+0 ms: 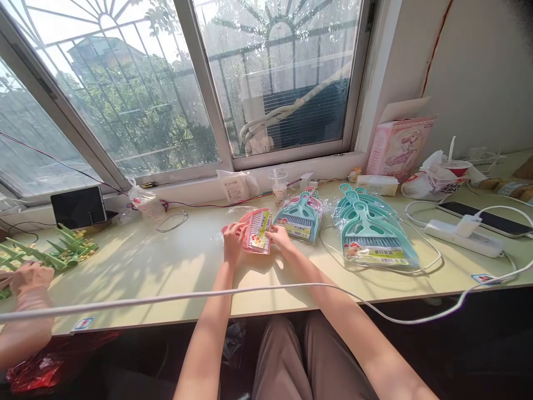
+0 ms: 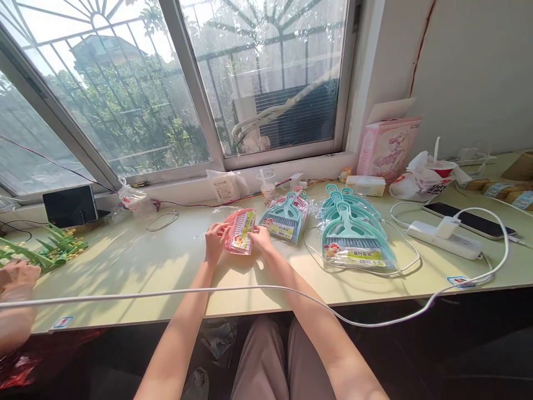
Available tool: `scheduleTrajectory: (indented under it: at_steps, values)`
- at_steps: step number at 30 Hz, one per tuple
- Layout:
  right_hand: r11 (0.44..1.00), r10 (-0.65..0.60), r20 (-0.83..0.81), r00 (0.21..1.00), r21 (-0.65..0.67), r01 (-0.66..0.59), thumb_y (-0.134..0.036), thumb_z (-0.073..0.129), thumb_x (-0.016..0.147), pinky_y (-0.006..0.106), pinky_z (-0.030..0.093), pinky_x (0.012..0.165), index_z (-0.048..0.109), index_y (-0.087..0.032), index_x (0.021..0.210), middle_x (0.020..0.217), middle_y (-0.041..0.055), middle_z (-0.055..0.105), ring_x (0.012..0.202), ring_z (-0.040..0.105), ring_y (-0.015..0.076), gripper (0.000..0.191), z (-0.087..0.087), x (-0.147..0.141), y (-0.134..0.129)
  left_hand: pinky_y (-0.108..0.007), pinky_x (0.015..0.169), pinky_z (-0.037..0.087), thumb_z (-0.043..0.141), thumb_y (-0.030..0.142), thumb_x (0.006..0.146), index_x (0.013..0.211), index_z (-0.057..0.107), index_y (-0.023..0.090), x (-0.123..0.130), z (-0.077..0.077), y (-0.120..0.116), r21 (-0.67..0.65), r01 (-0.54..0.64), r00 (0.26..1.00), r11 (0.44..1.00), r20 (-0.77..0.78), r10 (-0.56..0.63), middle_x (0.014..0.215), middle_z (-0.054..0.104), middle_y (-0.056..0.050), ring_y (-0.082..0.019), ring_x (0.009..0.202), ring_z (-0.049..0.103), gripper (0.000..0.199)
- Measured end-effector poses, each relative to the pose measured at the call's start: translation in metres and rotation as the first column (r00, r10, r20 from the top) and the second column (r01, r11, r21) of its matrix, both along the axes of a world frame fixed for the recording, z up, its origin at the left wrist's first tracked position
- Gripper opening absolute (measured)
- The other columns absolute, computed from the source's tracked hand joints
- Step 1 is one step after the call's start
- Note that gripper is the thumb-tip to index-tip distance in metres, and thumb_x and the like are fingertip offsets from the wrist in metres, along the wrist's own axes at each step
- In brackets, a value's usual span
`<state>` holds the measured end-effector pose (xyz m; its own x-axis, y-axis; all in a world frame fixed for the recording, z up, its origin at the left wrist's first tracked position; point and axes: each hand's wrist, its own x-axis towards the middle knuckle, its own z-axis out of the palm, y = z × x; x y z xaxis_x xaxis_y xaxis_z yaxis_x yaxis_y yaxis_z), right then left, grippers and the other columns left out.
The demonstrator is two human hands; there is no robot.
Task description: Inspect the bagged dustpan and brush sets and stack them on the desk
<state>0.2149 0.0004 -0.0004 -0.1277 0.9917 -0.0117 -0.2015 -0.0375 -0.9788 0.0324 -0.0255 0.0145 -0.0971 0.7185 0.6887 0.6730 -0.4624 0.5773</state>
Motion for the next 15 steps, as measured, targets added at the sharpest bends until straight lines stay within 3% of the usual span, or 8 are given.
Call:
scheduleTrajectory:
  at_steps: [4,6,9,11,12,13,14,15]
  values:
    - [1.0,-0.023,-0.067,0.998,-0.018,0.022,-0.012,0.066,0.071,0.036,0.061,0.068,0.066,-0.014,0.092,0.088,0.0101,0.075,0.079,0.073,0.0237,0.021,0.0,0.001,0.002,-0.039,0.088,0.05,0.052,0.046,0.094,0.107,0.069,0.021,0.004,0.002,-0.003,0.05,-0.037,0.999,0.998,0.004,0.037,0.109,0.064,-0.011,-0.025,0.101,0.062,0.033]
    - [0.999,-0.048,-0.088,0.995,-0.012,0.047,-0.015,0.069,0.071,0.035,0.061,0.069,0.065,-0.015,0.092,0.087,0.0096,0.075,0.079,0.073,0.0231,0.021,0.0,0.001,0.002,-0.047,0.106,0.039,0.054,0.047,0.093,0.122,0.061,0.021,0.007,0.005,-0.006,0.131,-0.159,0.987,0.979,0.027,0.157,0.127,0.057,-0.014,-0.029,0.121,0.053,0.04]
    - [0.997,-0.074,-0.143,0.987,0.013,0.077,-0.02,0.073,0.07,0.035,0.062,0.069,0.063,-0.016,0.091,0.086,0.0089,0.075,0.079,0.073,0.0227,0.023,0.001,-0.001,0.002,-0.053,0.119,0.018,0.063,0.053,0.086,0.141,0.04,0.02,0.007,0.01,-0.008,0.211,-0.445,0.884,0.87,0.263,0.388,0.15,0.034,-0.018,-0.032,0.143,0.029,0.068]
    - [0.995,-0.087,-0.183,0.979,0.029,0.094,-0.023,0.074,0.071,0.036,0.062,0.07,0.062,-0.017,0.092,0.088,0.0089,0.075,0.08,0.073,0.0229,0.025,0.001,-0.002,0.002,-0.052,0.12,0.018,0.067,0.058,0.081,0.147,0.028,0.021,0.003,0.013,-0.007,0.122,-0.519,0.772,0.846,0.491,0.402,0.156,0.023,-0.019,-0.031,0.148,0.021,0.085]
    - [0.994,-0.094,-0.198,0.976,0.035,0.103,-0.023,0.074,0.071,0.037,0.062,0.071,0.062,-0.018,0.093,0.089,0.009,0.075,0.081,0.073,0.0232,0.025,0.002,-0.003,0.002,-0.051,0.119,0.022,0.066,0.061,0.08,0.148,0.026,0.023,0.001,0.014,-0.006,0.042,-0.457,0.728,0.888,0.592,0.346,0.158,0.021,-0.018,-0.031,0.148,0.021,0.087]
    - [0.993,-0.1,-0.208,0.973,0.041,0.111,-0.024,0.074,0.071,0.037,0.062,0.072,0.062,-0.018,0.093,0.091,0.0093,0.075,0.082,0.073,0.0236,0.025,0.002,-0.004,0.001,-0.05,0.117,0.028,0.063,0.064,0.081,0.148,0.027,0.025,0.0,0.016,-0.005,-0.039,-0.31,0.69,0.95,0.679,0.253,0.157,0.023,-0.017,-0.031,0.147,0.024,0.086]
    - [0.992,-0.103,-0.214,0.971,0.045,0.116,-0.024,0.074,0.071,0.038,0.062,0.073,0.062,-0.018,0.093,0.092,0.0096,0.075,0.083,0.073,0.0241,0.026,0.002,-0.004,0.001,-0.05,0.114,0.033,0.059,0.067,0.082,0.147,0.031,0.025,-0.001,0.017,-0.005,-0.1,-0.084,0.652,0.992,0.747,0.13,0.156,0.029,-0.016,-0.032,0.146,0.029,0.082]
    - [0.992,-0.103,-0.213,0.972,0.048,0.116,-0.024,0.074,0.071,0.039,0.062,0.073,0.061,-0.018,0.093,0.092,0.0099,0.075,0.084,0.073,0.0246,0.026,0.002,-0.005,0.001,-0.049,0.111,0.038,0.056,0.068,0.083,0.146,0.037,0.025,0.0,0.018,-0.006,-0.127,0.175,0.606,0.976,0.795,-0.005,0.153,0.037,-0.015,-0.033,0.143,0.036,0.078]
